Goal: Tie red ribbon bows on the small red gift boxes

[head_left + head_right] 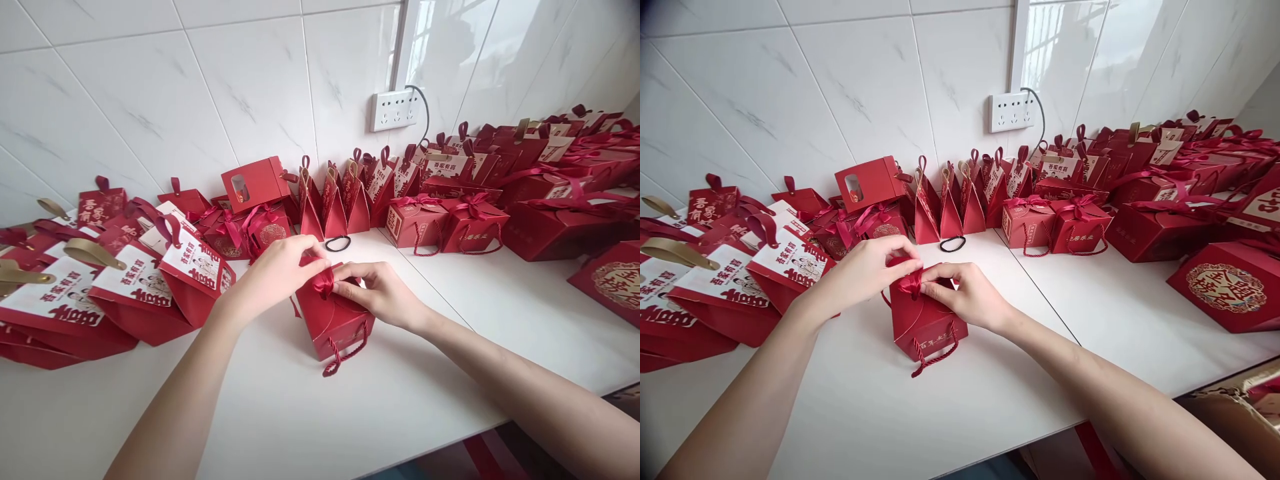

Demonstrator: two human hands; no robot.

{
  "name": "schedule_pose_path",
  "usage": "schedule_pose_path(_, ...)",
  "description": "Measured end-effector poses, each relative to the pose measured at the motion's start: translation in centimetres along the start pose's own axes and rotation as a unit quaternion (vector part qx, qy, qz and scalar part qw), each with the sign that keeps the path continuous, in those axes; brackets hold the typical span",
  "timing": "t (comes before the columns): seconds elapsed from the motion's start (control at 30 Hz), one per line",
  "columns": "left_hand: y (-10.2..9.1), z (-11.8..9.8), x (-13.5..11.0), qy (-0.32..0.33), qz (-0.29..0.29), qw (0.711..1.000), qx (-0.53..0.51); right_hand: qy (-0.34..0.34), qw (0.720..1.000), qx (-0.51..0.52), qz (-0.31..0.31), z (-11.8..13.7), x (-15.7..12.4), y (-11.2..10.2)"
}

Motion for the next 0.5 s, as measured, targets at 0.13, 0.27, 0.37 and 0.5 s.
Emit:
schedule_pose_path(0.13,0.3,0.5,0.2,-0.024,0.037,0.997,-0.057,0.002,1.000,0.015,0.000,-0.1,-0.1,0.1)
schedule_pose_path(0.27,-0.3,0.6,-0.1,-0.033,0.111,0.992,-0.052,0.013,1.000,0.016,-0.007,0.1,-0.1,0.2)
schedule_pose_path(0.37,-0.7,0.4,-0.4,-0.006,0.134,0.990,-0.034,0.023,0.999,0.011,-0.022,0.3,-0.1,0.3)
schedule_pose_path(0.5,-0.9,-0.2,-0.5,0.050,0.127,0.991,0.013,0.028,0.999,-0.002,-0.043,0.5,-0.2,0.3)
Point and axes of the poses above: each hand's wrist, its own x-axis towards the middle knuckle, its own y-axis out of the palm, z = x × y, the point moved 1 cm from there along x, towards the middle knuckle, and after that the axes turned 6 degrees about y, right-handed, at the moved point
